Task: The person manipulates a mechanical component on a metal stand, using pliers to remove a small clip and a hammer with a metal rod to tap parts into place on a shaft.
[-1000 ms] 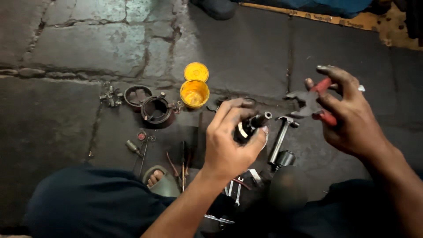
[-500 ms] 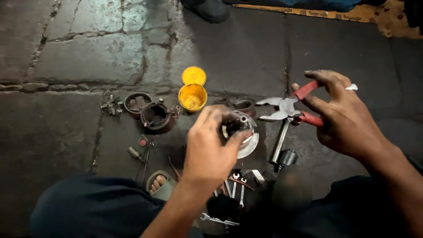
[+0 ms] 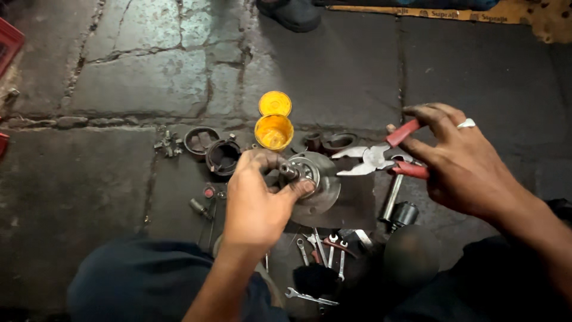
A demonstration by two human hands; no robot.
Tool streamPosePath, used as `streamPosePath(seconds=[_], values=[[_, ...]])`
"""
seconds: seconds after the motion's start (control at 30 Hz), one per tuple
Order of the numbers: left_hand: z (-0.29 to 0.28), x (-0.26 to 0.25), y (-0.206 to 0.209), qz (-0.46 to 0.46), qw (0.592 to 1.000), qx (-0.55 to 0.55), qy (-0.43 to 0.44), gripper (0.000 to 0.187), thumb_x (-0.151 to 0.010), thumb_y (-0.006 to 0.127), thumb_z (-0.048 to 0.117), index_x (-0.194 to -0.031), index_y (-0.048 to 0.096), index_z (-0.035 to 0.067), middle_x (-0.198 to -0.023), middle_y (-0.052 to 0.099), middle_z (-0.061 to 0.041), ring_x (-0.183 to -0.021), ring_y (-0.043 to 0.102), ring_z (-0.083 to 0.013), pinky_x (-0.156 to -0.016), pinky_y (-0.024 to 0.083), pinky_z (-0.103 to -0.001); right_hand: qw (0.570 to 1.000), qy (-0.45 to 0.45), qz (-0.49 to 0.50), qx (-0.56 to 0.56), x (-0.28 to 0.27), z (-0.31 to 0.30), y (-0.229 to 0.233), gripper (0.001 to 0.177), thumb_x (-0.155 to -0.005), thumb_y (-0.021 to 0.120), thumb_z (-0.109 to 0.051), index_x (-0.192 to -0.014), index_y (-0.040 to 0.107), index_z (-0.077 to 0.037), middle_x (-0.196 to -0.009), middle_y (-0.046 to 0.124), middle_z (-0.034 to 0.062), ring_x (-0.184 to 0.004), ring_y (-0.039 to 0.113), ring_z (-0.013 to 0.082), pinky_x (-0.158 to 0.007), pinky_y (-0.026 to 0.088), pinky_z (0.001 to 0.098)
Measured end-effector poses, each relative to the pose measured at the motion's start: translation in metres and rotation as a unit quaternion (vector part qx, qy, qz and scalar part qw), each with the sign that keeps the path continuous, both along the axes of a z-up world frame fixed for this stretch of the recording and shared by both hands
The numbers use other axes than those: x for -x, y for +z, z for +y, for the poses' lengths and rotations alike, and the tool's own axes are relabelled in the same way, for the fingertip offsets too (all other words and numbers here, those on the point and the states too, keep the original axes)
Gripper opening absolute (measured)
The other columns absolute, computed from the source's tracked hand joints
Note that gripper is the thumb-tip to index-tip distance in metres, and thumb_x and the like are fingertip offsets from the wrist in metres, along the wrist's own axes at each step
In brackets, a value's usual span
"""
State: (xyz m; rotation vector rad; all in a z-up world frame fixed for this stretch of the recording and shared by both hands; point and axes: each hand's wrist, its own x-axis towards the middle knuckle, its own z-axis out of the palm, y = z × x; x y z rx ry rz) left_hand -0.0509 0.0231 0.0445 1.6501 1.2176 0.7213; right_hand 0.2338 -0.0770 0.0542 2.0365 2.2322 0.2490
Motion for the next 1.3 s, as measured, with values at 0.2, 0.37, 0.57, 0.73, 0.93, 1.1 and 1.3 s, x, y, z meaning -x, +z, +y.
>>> streamPosePath(seconds=[0.2,0.37,0.57,0.73,0.93,1.1,1.3], values=[[0.001,-0.005,0.002,-0.007,0.997,0.077,0.014,0.043,-0.063,0.093,0.016,-0.096,0.072,-0.001,-0.093,0.072,-0.008,-0.079,0.069,-0.0183,-0.073,0.057,-0.031,0.997,0.016,-0.072,0.004,0.005,0.006,-0.008,0.058,-0.061,0.077,-0.014,-0.119,0.072,-0.018,-0.151,0.047,0.0157,-0.144,0.042,0.0358,-0.110,0.045,0.0480],[0.001,-0.006,0.002,-0.008,1.000,-0.005,-0.020,0.048,-0.064,0.094,0.017,-0.102,0.071,-0.001,-0.101,0.069,-0.011,-0.084,0.070,-0.0182,-0.073,0.057,-0.032,0.998,0.026,-0.047,-0.020,0.009,0.003,0.003,0.068,-0.062,0.075,-0.010,-0.129,0.072,-0.016,-0.148,0.050,0.0149,-0.141,0.044,0.0358,-0.109,0.044,0.0474],[0.000,-0.009,0.010,0.022,0.998,-0.009,-0.058,0.049,-0.065,0.093,0.021,-0.102,0.072,-0.003,-0.099,0.072,-0.013,-0.086,0.072,-0.0206,-0.076,0.058,-0.035,0.999,0.016,-0.022,-0.031,0.011,-0.004,0.008,0.061,-0.063,0.074,-0.007,-0.124,0.072,-0.015,-0.148,0.051,0.0156,-0.141,0.044,0.0359,-0.110,0.044,0.0486],[-0.002,-0.015,0.019,0.024,0.996,0.063,-0.060,0.052,-0.065,0.092,0.022,-0.104,0.069,-0.004,-0.084,0.077,-0.011,-0.076,0.074,-0.0166,-0.072,0.058,-0.031,0.999,0.009,-0.046,-0.025,0.012,-0.009,0.010,0.053,-0.068,0.074,-0.009,-0.121,0.074,-0.016,-0.148,0.051,0.0146,-0.142,0.045,0.0348,-0.108,0.044,0.0484],[-0.004,-0.021,0.018,-0.002,0.993,0.102,-0.064,0.044,-0.069,0.089,0.015,-0.105,0.070,-0.002,-0.082,0.077,-0.008,-0.071,0.068,-0.0120,-0.065,0.056,-0.028,0.993,-0.007,-0.116,0.002,0.007,-0.016,0.013,0.047,-0.076,0.070,-0.016,-0.123,0.072,-0.018,-0.151,0.051,0.0162,-0.146,0.043,0.0335,-0.111,0.042,0.0499],[-0.006,-0.026,0.008,-0.099,0.983,0.135,-0.078,0.041,-0.073,0.086,0.008,-0.107,0.068,-0.005,-0.087,0.075,-0.006,-0.074,0.068,-0.0079,-0.066,0.058,-0.026,0.991,-0.021,-0.129,0.007,0.008,-0.020,0.013,0.045,-0.084,0.067,-0.034,-0.125,0.069,-0.019,-0.147,0.050,0.0175,-0.139,0.044,0.0340,-0.112,0.037,0.0548],[-0.005,-0.032,0.001,-0.103,0.985,0.097,-0.097,0.043,-0.073,0.087,0.011,-0.108,0.067,-0.004,-0.094,0.076,-0.007,-0.084,0.071,-0.0114,-0.075,0.059,-0.027,0.992,-0.018,-0.122,-0.015,0.001,-0.026,0.016,0.053,-0.078,0.067,-0.026,-0.131,0.068,-0.020,-0.150,0.049,0.0168,-0.141,0.043,0.0333,-0.112,0.037,0.0543]])
